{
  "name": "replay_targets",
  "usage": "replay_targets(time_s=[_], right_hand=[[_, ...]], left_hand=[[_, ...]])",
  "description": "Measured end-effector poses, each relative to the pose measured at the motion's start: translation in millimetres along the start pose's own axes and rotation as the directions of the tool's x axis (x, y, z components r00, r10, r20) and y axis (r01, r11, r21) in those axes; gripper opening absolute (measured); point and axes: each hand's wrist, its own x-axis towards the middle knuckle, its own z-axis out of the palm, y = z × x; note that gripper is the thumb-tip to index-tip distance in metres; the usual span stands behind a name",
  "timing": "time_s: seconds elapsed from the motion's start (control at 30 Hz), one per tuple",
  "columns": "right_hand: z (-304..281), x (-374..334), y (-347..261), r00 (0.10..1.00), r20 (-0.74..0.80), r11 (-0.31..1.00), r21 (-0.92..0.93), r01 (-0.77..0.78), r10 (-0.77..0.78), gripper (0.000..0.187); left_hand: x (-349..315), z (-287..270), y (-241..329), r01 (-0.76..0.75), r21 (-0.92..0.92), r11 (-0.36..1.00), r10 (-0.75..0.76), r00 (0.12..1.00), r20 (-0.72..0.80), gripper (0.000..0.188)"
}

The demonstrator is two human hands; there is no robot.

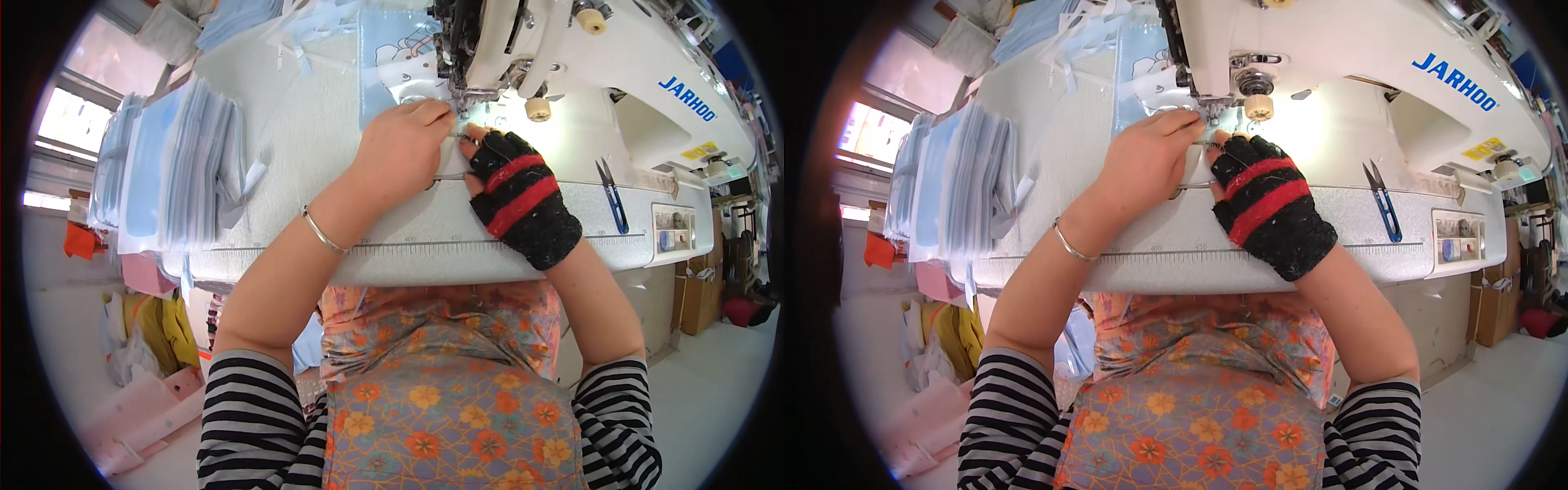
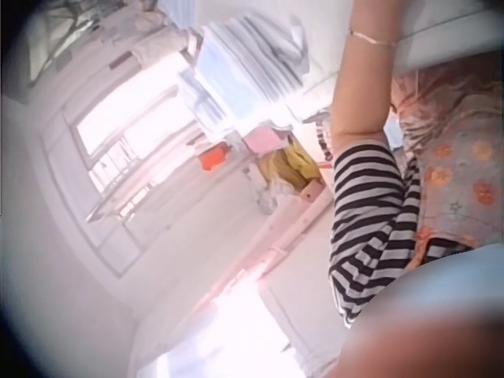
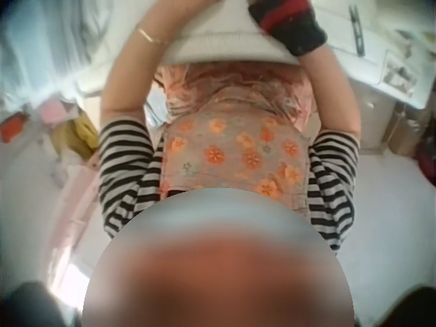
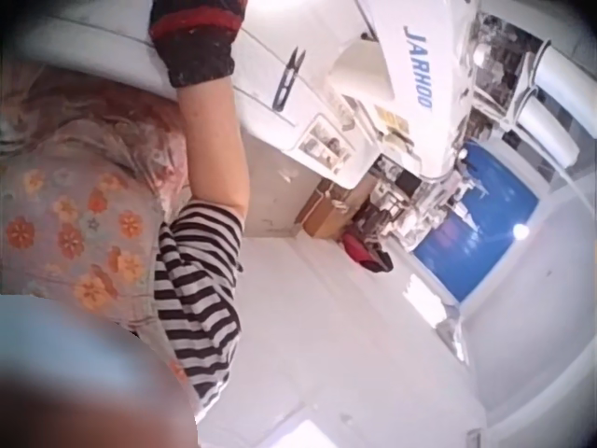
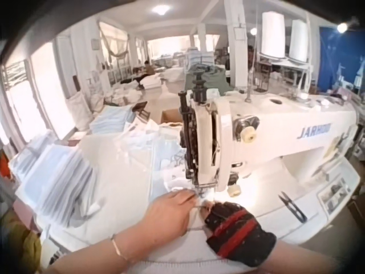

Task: Sewing the edges of fabric bibs using an industrial sewing machine.

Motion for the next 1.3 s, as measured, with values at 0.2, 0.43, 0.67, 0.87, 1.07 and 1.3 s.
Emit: replay_targets(time_s=[0.2,0.43,0.67,0.87,1.07,1.3], right_hand=[[-1,0,-1,1.000,-0.008,1.000,0.000,-0.006,0.006,0.040],[-3,5,-7,0.999,-0.032,0.998,0.052,0.021,-0.019,0.037],[0,3,6,0.996,-0.088,0.996,0.087,0.007,0.001,0.032],[-6,2,7,0.990,-0.139,0.992,0.126,0.029,-0.011,0.033],[5,8,1,0.998,-0.029,0.993,0.104,0.062,-0.060,0.036],[10,5,14,0.999,-0.042,0.994,0.108,0.005,-0.001,0.029]], left_hand=[[5,-3,-1,-0.012,-0.007,1.000,0.012,1.000,-0.006,0.032],[44,-25,-103,0.323,0.324,0.889,-0.387,0.908,0.158,0.018],[6,-34,-49,-0.204,0.103,0.974,0.196,0.977,0.080,0.016],[-21,-55,21,0.034,0.010,0.999,-0.035,0.952,0.304,0.013],[0,-53,-10,-0.086,-0.050,0.995,0.100,0.896,0.433,0.024],[-27,-12,13,0.027,0.154,0.988,-0.070,0.956,0.285,0.058]])
